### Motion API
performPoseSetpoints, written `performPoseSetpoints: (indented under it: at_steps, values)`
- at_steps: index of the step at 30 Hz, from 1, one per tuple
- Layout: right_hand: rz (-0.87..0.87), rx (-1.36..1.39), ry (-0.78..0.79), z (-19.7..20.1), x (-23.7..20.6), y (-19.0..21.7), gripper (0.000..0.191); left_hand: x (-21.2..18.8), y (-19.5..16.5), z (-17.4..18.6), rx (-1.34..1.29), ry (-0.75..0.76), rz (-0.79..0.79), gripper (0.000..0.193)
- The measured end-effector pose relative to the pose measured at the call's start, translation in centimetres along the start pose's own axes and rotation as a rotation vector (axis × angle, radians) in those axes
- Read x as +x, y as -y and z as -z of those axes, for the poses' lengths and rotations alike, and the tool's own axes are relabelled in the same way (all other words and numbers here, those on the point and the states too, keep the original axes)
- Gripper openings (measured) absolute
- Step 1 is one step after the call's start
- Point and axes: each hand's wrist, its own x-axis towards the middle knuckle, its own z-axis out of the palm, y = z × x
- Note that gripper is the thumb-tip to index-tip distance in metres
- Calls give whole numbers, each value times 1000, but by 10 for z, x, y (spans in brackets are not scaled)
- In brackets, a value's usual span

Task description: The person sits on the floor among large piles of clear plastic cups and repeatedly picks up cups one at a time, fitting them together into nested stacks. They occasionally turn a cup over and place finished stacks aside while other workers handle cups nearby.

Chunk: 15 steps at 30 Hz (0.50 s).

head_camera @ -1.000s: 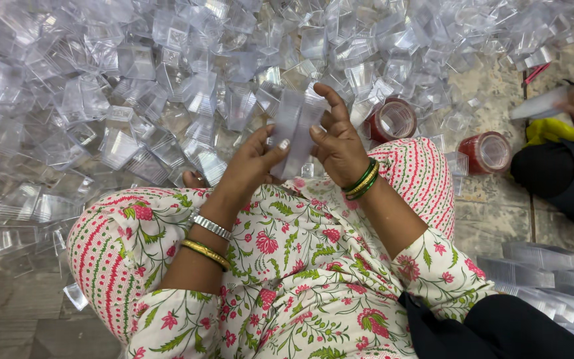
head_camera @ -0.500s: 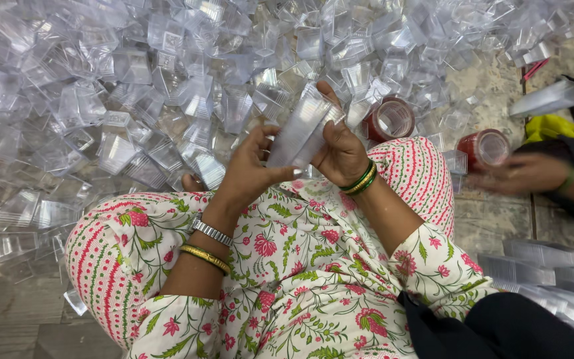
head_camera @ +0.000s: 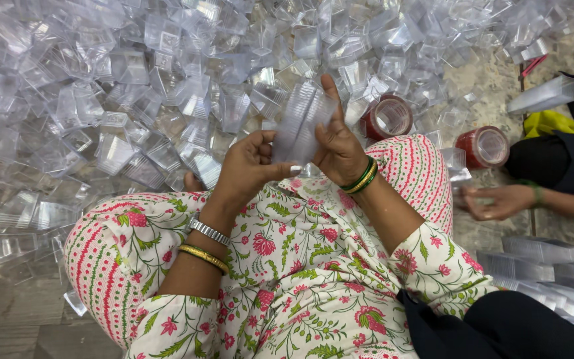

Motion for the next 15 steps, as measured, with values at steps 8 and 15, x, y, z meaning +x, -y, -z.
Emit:
performPoseSetpoints:
  at_steps: [8, 15]
  values:
    - [165, 40, -141, 38, -44, 67, 57, -2, -10, 16, -77, -256, -29, 43]
    - [-11, -1398, -678, 155, -200, 199, 76, 1, -12, 34, -253, -679, -152, 35]
